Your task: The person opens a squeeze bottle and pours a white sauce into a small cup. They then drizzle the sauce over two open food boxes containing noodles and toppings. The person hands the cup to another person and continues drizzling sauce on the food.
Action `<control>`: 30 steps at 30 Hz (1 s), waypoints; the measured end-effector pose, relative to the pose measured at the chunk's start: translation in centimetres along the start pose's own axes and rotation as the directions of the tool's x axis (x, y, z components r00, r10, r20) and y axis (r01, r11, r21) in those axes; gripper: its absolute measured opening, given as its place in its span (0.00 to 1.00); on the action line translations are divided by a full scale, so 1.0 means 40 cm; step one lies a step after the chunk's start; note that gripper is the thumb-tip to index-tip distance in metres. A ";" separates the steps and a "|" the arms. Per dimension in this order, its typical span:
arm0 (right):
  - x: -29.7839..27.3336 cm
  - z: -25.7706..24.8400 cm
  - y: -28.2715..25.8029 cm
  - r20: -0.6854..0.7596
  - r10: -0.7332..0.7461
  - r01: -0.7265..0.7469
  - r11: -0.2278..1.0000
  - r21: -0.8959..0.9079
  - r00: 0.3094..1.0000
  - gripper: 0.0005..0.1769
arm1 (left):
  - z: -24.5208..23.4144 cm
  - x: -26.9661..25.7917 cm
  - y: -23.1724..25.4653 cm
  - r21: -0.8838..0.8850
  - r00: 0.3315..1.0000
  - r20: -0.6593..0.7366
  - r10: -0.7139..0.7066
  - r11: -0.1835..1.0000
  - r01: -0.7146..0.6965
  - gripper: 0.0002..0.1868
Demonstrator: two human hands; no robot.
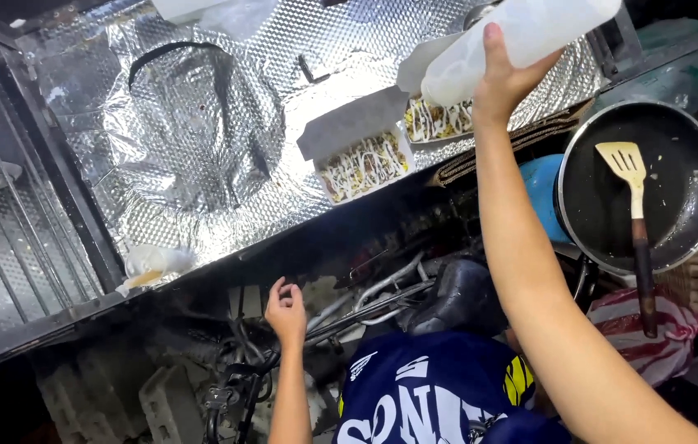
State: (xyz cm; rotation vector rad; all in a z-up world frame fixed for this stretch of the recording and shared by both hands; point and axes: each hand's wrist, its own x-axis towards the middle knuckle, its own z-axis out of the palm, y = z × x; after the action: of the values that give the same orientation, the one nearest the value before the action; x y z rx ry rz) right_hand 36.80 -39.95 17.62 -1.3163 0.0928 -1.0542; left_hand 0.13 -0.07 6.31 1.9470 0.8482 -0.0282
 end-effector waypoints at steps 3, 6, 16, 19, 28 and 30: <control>-0.001 0.010 0.008 -0.002 -0.012 0.012 0.999 0.032 1.000 0.48 | -0.002 -0.001 0.008 0.002 1.000 0.015 -0.014 1.000 0.014 0.20; 0.012 -0.003 0.025 -0.028 -0.014 0.014 1.000 0.002 1.000 0.49 | 0.002 0.003 -0.002 0.001 1.000 0.008 0.010 1.000 -0.010 0.19; 0.129 -0.162 0.117 -0.153 -0.040 -0.002 0.964 -0.265 0.987 0.63 | -0.009 -0.008 0.032 -0.026 0.999 0.023 -0.029 0.999 0.029 0.19; 0.110 -0.156 0.100 -0.142 -0.029 -0.015 0.954 -0.299 0.989 0.63 | -0.003 -0.003 0.018 -0.014 1.000 0.010 0.000 1.000 0.000 0.19; 0.085 -0.099 -0.207 0.055 -0.201 0.207 0.970 -0.127 0.978 0.59 | 0.004 0.003 0.004 -0.035 0.999 -0.010 0.054 0.998 -0.054 0.19; 0.048 -0.077 -0.150 0.006 -0.202 0.200 0.967 -0.158 0.979 0.53 | 0.002 0.007 -0.003 -0.029 0.998 -0.026 0.058 0.998 -0.059 0.19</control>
State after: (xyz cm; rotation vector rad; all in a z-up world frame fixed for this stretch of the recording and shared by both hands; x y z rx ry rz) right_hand 32.61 -42.82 22.47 -1.4875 0.0517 -1.2457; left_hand 0.30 0.05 6.05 1.9472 0.8038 0.0434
